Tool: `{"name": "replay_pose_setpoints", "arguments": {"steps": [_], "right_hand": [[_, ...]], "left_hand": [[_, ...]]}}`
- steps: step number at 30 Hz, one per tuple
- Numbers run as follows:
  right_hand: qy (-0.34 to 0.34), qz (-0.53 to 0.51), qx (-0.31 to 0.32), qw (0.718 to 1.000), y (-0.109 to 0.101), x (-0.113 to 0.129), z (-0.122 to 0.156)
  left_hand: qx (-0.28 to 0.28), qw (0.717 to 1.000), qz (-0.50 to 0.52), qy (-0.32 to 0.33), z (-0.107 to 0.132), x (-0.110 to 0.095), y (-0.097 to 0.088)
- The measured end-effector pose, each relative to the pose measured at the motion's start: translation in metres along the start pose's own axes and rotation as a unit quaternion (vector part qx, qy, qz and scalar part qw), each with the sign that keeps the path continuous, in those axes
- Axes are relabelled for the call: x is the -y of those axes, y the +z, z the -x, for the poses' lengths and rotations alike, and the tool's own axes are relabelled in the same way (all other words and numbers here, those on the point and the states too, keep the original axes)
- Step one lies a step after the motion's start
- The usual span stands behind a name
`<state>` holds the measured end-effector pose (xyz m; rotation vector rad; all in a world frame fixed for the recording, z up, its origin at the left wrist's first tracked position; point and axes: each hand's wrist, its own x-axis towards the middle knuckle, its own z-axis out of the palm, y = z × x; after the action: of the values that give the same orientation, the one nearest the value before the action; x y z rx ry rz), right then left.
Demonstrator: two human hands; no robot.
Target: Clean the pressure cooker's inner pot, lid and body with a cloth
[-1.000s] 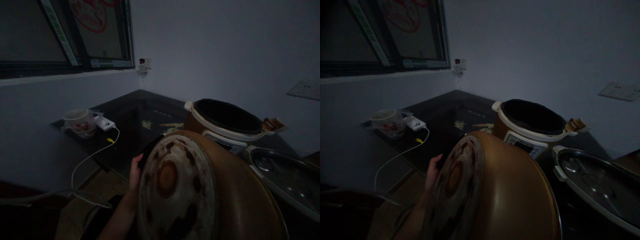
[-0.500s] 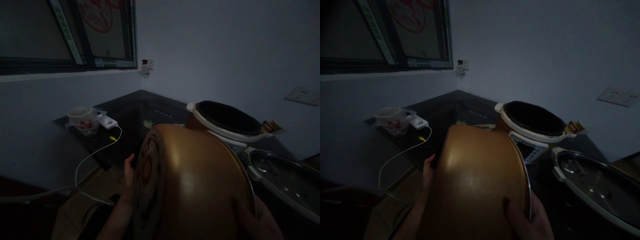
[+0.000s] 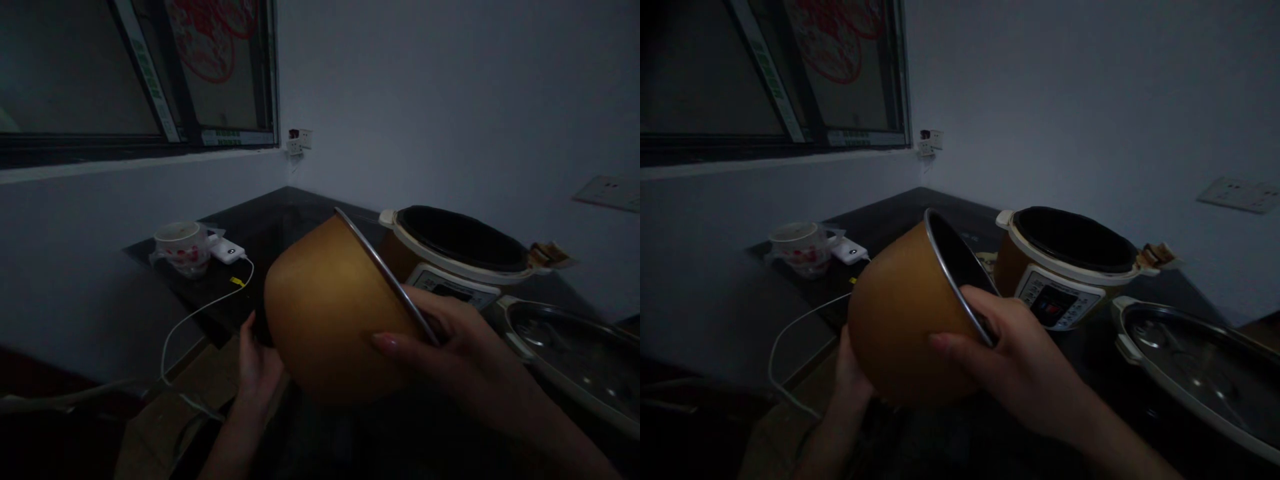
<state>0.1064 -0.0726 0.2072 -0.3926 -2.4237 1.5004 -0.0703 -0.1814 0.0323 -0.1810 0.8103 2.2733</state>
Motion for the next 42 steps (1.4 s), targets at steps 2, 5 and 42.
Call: {"name": "replay_pose_setpoints", "arguments": {"steps": [2,5,42], "right_hand": [[-0.036,0.091,0.006,0.995,-0.004,0.002,-0.012],[-0.09,0.225,0.027,0.97,-0.008,0.002,-0.03],[-0.138,0.52,0.125,0.834,0.032,-0.073,-0.099]], "left_hand": [[-0.024,0.999,0.043,-0.023,0.005,-0.01,0.007],[-0.049,0.995,0.082,-0.033,0.007,-0.021,0.003],[0.195,0.961,0.17,-0.098,-0.026,-0.011,-0.044]]}}
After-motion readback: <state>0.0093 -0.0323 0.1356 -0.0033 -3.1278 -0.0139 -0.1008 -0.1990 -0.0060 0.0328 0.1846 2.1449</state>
